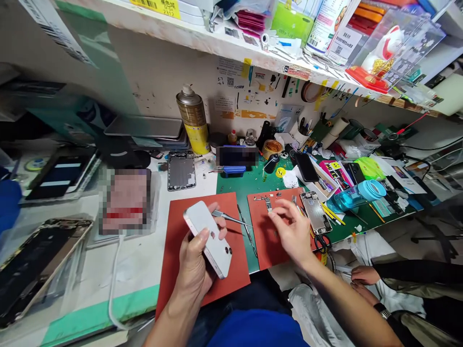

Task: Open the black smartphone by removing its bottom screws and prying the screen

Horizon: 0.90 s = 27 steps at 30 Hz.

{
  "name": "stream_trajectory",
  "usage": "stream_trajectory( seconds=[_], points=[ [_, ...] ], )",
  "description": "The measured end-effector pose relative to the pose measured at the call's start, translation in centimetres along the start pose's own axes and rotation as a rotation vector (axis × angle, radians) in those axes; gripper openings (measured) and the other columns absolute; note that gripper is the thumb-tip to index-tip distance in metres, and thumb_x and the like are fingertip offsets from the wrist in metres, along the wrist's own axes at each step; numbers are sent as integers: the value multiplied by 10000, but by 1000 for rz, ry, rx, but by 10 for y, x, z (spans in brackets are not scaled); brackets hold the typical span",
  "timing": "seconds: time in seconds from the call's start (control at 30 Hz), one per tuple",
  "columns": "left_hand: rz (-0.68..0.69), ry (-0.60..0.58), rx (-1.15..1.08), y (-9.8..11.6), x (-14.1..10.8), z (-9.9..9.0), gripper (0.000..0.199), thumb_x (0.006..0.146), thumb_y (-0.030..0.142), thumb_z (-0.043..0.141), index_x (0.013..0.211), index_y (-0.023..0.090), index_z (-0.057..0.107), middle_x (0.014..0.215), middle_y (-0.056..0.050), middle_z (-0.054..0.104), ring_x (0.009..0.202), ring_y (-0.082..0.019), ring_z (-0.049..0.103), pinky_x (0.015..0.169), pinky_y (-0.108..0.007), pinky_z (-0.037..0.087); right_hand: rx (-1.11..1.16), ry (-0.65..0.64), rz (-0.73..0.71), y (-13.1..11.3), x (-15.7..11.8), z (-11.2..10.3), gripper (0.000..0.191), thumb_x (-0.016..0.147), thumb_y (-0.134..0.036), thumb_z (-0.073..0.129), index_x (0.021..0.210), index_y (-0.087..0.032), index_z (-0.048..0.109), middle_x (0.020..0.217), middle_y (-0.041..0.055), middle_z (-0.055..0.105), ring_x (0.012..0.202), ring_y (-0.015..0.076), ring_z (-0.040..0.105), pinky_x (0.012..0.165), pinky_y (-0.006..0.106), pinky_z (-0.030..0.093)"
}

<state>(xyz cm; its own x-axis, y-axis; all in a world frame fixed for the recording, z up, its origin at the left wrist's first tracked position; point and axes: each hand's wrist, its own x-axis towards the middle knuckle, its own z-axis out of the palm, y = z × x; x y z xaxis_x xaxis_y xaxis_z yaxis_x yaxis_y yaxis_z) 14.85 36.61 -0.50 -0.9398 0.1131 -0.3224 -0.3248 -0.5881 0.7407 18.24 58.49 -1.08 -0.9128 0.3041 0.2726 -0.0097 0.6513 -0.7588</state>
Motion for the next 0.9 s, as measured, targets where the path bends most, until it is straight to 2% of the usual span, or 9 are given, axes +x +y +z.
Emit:
stream_trajectory(
  seconds=[0.07, 0.17, 0.27, 0.47, 0.67, 0.9],
  points=[
    [35, 10, 13, 3, 3, -5, 858, 655, 553, 909, 1405, 202, 682, 978, -37, 622, 705, -134, 487, 451, -220, 469, -81, -37, -26, 21, 31, -5, 270, 1064, -295, 574, 1309, -194, 626, 1020, 66, 830, 877, 198, 778, 854, 348, 618],
    [56, 23, 20, 6, 7, -13, 892, 620, 559, 924, 1399, 195, 690, 959, -39, 622, 694, -131, 489, 445, -211, 456, -208, -179, -107, 49, 74, -5, 295, 1009, -169, 590, 1293, -163, 670, 1025, 94, 819, 1036, 243, 755, 982, 403, 579],
    [60, 29, 29, 4, 10, -18, 909, 608, 569, 929, 1402, 198, 689, 951, -41, 620, 697, -133, 493, 448, -205, 456, -316, -326, -186, 65, 97, 3, 392, 983, -72, 551, 1351, -146, 666, 1055, 111, 792, 1104, 251, 727, 1004, 401, 567],
    [97, 5, 64, 2, 9, -21, 846, 666, 544, 904, 1413, 216, 682, 939, -45, 624, 706, -147, 493, 434, -206, 461, -506, -447, -258, 70, 102, 14, 505, 1011, -38, 472, 1485, -167, 590, 1115, 129, 727, 1039, 247, 724, 952, 387, 591],
    [116, -2, 65, 2, 10, -22, 783, 693, 532, 887, 1384, 217, 698, 933, -43, 621, 716, -156, 485, 429, -225, 494, -631, -499, -312, 73, 103, 13, 546, 1002, -11, 441, 1518, -150, 553, 1064, 129, 706, 999, 256, 717, 931, 383, 589],
    [99, 2, 61, 0, 10, -23, 799, 685, 535, 894, 1395, 231, 689, 927, -37, 619, 715, -154, 495, 433, -220, 486, -686, -521, -342, 73, 100, 9, 615, 948, 34, 420, 1526, -154, 516, 1123, 133, 701, 1032, 243, 710, 931, 366, 586]
  ],
)
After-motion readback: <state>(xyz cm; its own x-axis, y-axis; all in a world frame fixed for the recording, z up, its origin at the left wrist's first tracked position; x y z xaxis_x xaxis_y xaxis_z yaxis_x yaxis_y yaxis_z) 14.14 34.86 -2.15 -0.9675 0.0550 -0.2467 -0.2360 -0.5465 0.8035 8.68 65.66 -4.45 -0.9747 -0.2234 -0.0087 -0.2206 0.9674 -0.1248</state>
